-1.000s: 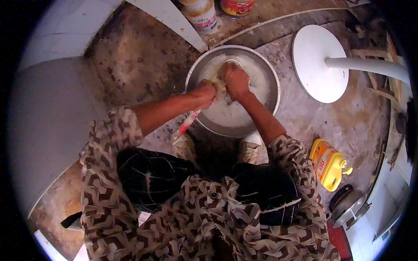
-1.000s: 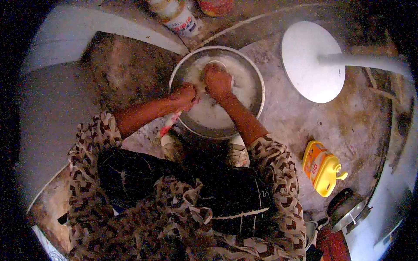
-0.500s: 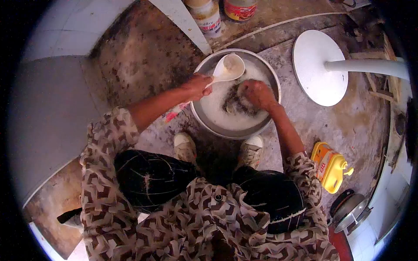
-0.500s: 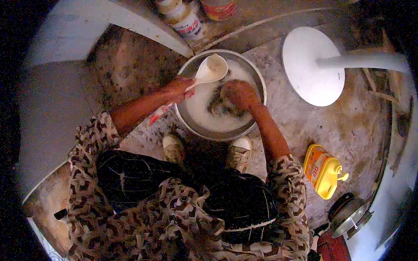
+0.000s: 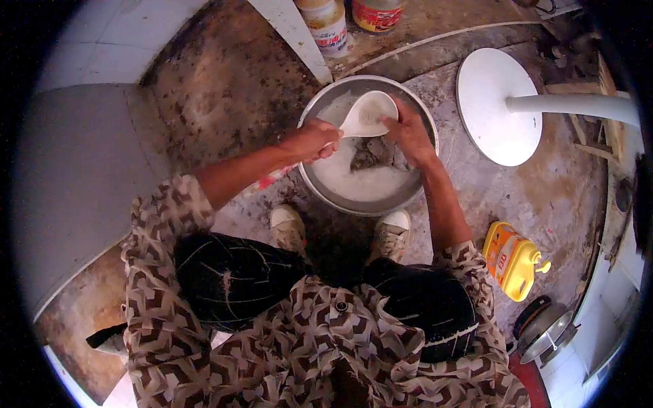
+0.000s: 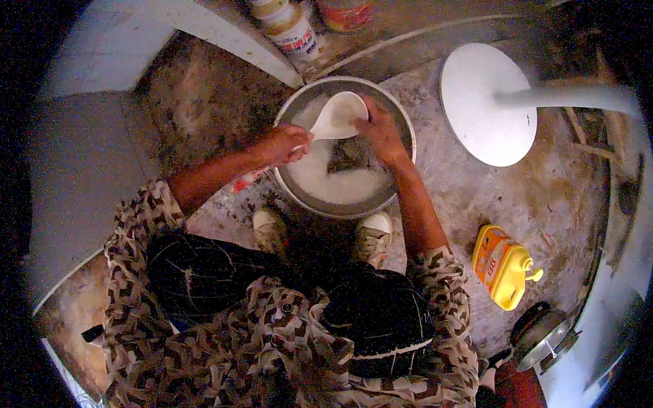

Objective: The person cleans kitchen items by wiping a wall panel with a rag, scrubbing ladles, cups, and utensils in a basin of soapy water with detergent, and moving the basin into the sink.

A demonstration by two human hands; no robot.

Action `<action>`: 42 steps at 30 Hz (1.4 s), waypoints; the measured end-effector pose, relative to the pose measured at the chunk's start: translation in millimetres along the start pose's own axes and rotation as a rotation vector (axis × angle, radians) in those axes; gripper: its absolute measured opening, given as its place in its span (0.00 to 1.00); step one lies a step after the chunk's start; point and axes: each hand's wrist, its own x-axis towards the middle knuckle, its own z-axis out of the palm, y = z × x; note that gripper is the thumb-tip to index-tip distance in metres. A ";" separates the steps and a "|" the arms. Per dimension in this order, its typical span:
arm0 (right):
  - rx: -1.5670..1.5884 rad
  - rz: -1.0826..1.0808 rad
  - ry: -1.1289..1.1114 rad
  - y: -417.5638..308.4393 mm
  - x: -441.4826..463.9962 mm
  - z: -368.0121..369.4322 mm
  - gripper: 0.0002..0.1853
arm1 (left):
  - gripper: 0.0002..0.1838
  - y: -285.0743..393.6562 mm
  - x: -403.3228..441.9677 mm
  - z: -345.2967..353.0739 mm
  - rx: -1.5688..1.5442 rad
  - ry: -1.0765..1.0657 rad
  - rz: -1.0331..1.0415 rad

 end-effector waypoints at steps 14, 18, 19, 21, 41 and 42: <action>-0.556 -0.103 -0.085 29.7 -0.6 13.8 0.16 | 0.19 7.9 24.6 13.8 0.368 0.240 0.114; -0.684 -0.109 -0.085 9.9 -5.2 20.3 0.17 | 0.20 -0.7 36.6 1.0 0.619 0.229 0.213; -0.601 -0.109 -0.033 12.3 -5.3 21.6 0.17 | 0.21 -5.2 39.9 -2.1 0.731 0.211 0.278; -0.580 -0.186 0.047 4.5 -7.9 25.4 0.16 | 0.20 8.7 31.4 7.0 0.560 0.194 0.063; -0.601 -0.010 -0.050 15.9 0.8 14.1 0.18 | 0.20 -13.2 35.0 19.5 0.883 0.488 0.523; -0.624 -0.046 -0.089 15.2 0.9 11.4 0.18 | 0.19 -15.4 34.3 15.9 0.980 0.489 0.640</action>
